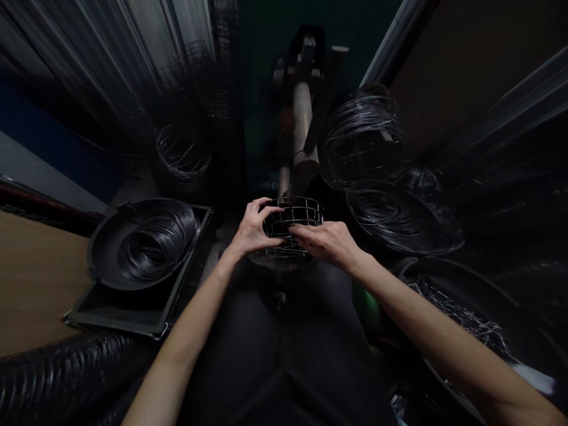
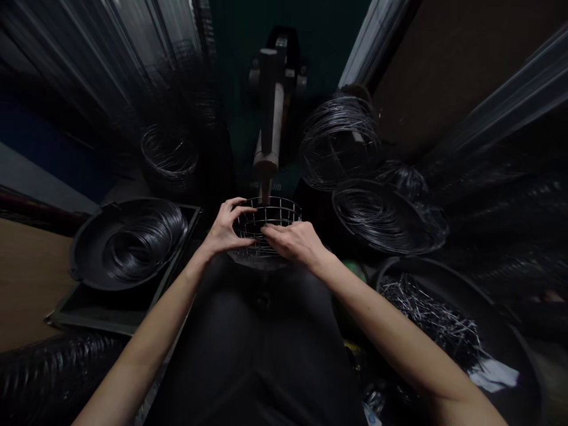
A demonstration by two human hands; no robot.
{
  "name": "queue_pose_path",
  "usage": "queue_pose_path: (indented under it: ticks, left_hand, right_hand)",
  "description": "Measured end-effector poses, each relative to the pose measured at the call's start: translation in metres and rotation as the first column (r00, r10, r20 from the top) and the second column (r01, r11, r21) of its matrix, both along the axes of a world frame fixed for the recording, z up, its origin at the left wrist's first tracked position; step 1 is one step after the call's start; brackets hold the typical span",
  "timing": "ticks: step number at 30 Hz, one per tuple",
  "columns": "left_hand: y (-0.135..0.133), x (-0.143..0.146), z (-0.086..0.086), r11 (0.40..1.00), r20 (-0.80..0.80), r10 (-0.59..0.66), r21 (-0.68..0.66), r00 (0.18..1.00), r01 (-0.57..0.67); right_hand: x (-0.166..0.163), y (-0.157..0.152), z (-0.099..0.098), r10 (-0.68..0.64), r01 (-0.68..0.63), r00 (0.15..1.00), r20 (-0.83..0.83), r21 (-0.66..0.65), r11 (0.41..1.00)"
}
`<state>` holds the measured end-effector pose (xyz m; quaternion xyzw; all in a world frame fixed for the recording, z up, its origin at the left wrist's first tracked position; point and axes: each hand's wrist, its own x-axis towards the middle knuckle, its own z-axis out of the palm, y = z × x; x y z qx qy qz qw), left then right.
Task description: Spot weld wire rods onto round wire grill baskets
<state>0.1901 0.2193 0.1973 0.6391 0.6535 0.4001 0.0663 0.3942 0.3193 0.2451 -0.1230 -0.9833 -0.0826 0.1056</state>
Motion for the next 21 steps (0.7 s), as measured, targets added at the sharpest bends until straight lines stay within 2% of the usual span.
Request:
queue_pose_path:
  ticks: [9, 14, 21]
  left_hand:
    - [0.014, -0.01, 0.005, 1.0, 0.02, -0.004, -0.001, 1.0, 0.004]
    - [0.015, -0.015, 0.007, 0.998, 0.089, -0.057, 0.025, 0.994, 0.055]
    - [0.028, -0.021, 0.013, 1.0, 0.177, 0.007, -0.016, 0.984, -0.004]
  right_hand:
    - [-0.014, 0.01, 0.008, -0.09, 0.093, 0.995, 0.039, -0.063, 0.994]
    - [-0.007, 0.006, 0.001, -0.104, 0.094, 0.992, -0.071, -0.128, 0.987]
    - [-0.007, 0.012, -0.009, -0.309, 0.259, 0.93, -0.201, -0.241, 0.935]
